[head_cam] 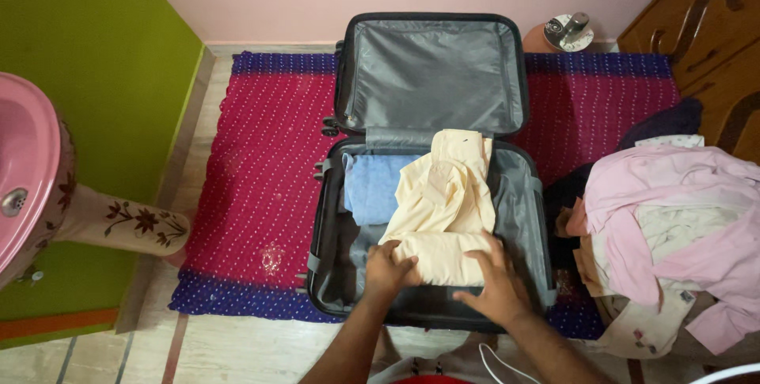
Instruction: The person picks up clothing items from a pile, smooths them out, folds them, and places them into an open suitcase.
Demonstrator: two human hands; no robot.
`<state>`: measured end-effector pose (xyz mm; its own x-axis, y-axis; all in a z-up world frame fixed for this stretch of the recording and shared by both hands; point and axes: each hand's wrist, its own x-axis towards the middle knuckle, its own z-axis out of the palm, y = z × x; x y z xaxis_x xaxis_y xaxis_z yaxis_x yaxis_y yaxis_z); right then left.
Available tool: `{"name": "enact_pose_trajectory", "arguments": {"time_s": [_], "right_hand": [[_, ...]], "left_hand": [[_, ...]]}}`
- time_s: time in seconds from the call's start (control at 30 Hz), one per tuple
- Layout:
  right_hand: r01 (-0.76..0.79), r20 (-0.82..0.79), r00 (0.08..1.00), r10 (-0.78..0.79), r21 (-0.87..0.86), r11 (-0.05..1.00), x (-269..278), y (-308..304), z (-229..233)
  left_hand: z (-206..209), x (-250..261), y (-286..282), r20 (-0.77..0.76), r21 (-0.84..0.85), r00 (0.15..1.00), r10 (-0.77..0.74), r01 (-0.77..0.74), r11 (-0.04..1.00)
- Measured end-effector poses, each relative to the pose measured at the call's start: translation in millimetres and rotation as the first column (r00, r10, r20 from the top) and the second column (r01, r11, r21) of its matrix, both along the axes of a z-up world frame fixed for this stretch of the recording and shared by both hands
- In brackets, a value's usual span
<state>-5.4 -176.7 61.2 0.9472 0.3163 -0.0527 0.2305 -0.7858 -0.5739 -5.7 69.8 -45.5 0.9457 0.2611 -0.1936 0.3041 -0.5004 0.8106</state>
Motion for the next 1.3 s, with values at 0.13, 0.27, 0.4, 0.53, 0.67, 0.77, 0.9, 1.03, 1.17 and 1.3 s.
{"name": "enact_pose_trajectory", "arguments": {"time_s": [0.13, 0.27, 0.4, 0.53, 0.67, 0.77, 0.9, 1.03, 1.17, 1.3], "right_hand": [[-0.046, -0.213, 0.977, -0.028, -0.337, 0.941, -1.8, 9.8, 20.1], [-0.016, -0.119, 0.993, -0.024, -0.323, 0.946, -1.1, 3.6, 1.8], [-0.025, -0.013, 1.000, 0.022, -0.247, 0.969, -2.7, -9.8, -21.5], [-0.032, 0.110, 0.993, 0.054, -0.188, 0.982, -1.3, -21.7, -30.6], [0.038, -0.111, 0.993, -0.050, -0.109, 0.993, 6.5, -31.5, -24.2], [-0.017, -0.063, 0.998, 0.022, 0.071, 0.997, 21.0, -35.9, -21.2], [0.161, -0.098, 0.985, -0.141, 0.253, 0.954, 32.0, -45.3, -45.8], [0.353, -0.340, 0.921, -0.188, 0.529, 0.772, 34.7, -55.6, -87.6], [0.648, -0.561, 0.757, -0.335, 0.582, 0.491, 29.4, -46.1, -100.8], [0.720, -0.446, 0.690, -0.571, 0.509, 0.472, 23.1, -34.7, -104.0]], "left_hand": [[-1.0, 1.4, -2.6, -0.068, 0.008, 0.997, 0.026, -0.025, 1.000], [11.6, 7.4, -6.7, -0.208, -0.011, 0.976, 0.072, -0.076, 0.997], [52.4, 9.5, -8.8, -0.218, -0.041, 0.974, 0.059, -0.069, 0.997], [103.0, 4.5, 12.3, 0.208, 0.007, 0.902, -0.378, 0.385, 0.923], [114.0, -1.0, 20.1, -0.151, 0.494, 0.816, -0.558, 0.551, 0.672], [97.4, -5.6, 22.1, 0.035, 0.507, 0.888, -0.458, 0.379, 0.774], [64.2, 2.3, 23.4, 0.106, 0.229, 0.957, -0.269, 0.239, 0.944], [9.8, 10.0, 20.1, 0.030, -0.471, 1.000, -0.003, 0.017, 0.882], [-20.3, 12.4, 7.1, 0.028, -0.550, 0.997, 0.074, -0.047, 0.834], [-9.8, 8.5, -4.3, 0.070, -0.308, 0.996, 0.060, -0.036, 0.951]]}}
